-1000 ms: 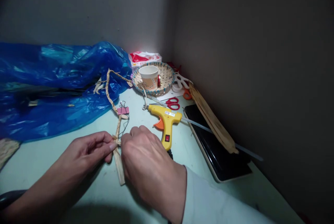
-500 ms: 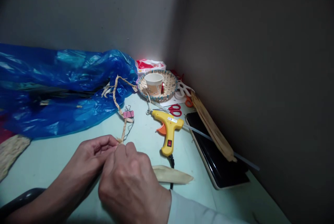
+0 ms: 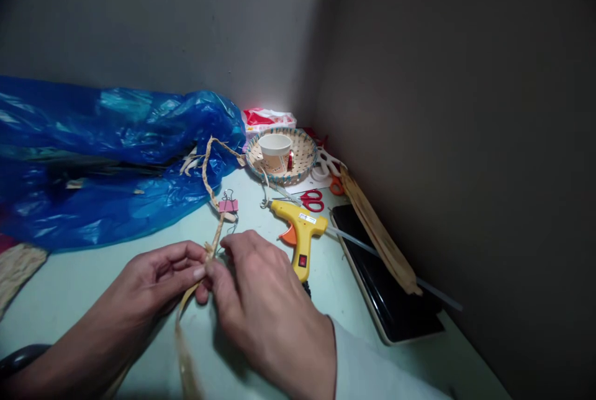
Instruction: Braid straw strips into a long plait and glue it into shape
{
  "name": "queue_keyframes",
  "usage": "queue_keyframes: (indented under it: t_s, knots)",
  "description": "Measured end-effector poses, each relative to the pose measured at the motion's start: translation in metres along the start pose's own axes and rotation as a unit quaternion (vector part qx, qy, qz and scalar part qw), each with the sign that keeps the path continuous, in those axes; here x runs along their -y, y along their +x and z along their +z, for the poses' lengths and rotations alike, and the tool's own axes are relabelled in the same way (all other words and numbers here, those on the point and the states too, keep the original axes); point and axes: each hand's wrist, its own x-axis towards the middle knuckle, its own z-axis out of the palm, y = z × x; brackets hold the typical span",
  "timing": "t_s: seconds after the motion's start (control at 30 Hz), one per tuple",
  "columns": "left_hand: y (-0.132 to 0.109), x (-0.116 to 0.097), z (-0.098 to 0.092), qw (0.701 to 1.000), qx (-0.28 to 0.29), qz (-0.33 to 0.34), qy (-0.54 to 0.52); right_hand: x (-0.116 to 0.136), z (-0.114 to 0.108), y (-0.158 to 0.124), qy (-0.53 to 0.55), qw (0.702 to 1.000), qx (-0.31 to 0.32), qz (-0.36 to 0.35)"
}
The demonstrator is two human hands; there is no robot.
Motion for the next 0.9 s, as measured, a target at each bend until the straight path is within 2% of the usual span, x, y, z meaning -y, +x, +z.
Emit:
queue_keyframes:
  t_s: [0.1,0.17,0.33,0.5,0.63,0.7,0.8,0.9]
  knots:
    - [-0.001,-0.003,0.001,1.000,0.004,-0.006,-0.002,-0.010,-0.003,0.009,0.145,0.983,0.113,0.016]
    - [-0.003,-0.004,0.002,1.000,-0.003,-0.012,0.001,-0.015,0.001,0.013,0.178,0.974,0.136,0.013]
    - [-0.005,-0.003,0.001,0.999,0.000,-0.024,0.029,-0.016,0.006,0.016,0.163,0.977,0.126,0.045]
    - [-0.006,0.003,0.001,1.000,-0.003,-0.027,0.008,-0.016,0.009,0.019,0.206,0.972,0.097,0.052]
    - [-0.009,0.000,0.003,0.998,-0.014,-0.046,0.037,-0.017,0.014,0.018,0.235,0.965,0.078,0.083]
    - [-0.010,-0.004,0.000,0.995,0.002,-0.047,0.085,-0.018,0.016,0.017,0.254,0.960,0.074,0.091]
    - [-0.011,-0.007,-0.006,0.979,0.019,-0.002,0.205,-0.020,0.015,0.016,0.289,0.951,0.075,0.079]
    - [-0.012,-0.008,-0.012,0.950,0.002,0.019,0.310,-0.019,0.013,0.017,0.301,0.947,0.075,0.083]
